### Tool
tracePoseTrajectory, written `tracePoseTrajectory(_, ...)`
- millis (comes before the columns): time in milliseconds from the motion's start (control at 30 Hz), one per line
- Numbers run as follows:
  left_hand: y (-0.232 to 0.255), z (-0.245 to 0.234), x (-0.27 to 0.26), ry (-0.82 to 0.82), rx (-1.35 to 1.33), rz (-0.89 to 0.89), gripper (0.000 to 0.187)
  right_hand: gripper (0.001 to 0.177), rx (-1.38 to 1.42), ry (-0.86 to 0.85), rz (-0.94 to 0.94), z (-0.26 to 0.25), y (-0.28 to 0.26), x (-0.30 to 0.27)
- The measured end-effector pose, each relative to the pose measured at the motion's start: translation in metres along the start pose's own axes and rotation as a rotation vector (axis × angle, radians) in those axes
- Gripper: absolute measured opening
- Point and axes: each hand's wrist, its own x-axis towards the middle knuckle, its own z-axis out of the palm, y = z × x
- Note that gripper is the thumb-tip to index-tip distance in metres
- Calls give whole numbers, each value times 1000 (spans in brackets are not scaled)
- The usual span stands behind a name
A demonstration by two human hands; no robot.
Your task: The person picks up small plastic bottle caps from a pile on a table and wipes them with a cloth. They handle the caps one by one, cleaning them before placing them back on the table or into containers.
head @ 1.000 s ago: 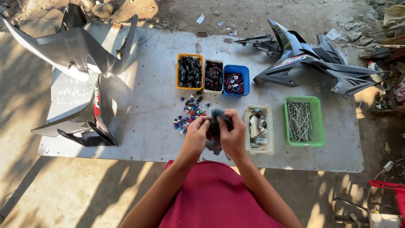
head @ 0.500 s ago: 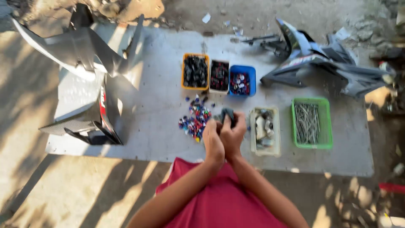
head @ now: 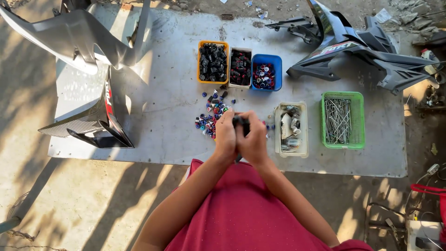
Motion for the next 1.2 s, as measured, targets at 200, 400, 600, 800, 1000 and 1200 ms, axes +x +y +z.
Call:
tracePoseTrajectory(200, -11, -17, 19, 122, -92, -2, 42, 15, 205, -105, -12, -1, 0, -1)
tracePoseTrajectory(400, -10, -17, 19, -88, -269, -3, 32, 13, 60, -33, -95, -6, 2, 1)
tracePoseTrajectory(600, -7, -22, 22, -63, -126, 4, 37, 19, 180, -262, -92, -12, 8, -2)
tracePoseTrajectory(800, -2, -26, 16, -153, -95, -48, 39, 18, 261, -363, -44, -20, 18, -1)
tracePoseTrajectory(1000, 1, -16, -5, -219, -105, -79, 48, 16, 143, -82, -60, -20, -15, -5)
tracePoseTrajectory(1200, 9, -13, 9, -128, -179, -47, 47, 16, 211, -138, -51, -19, -15, -10)
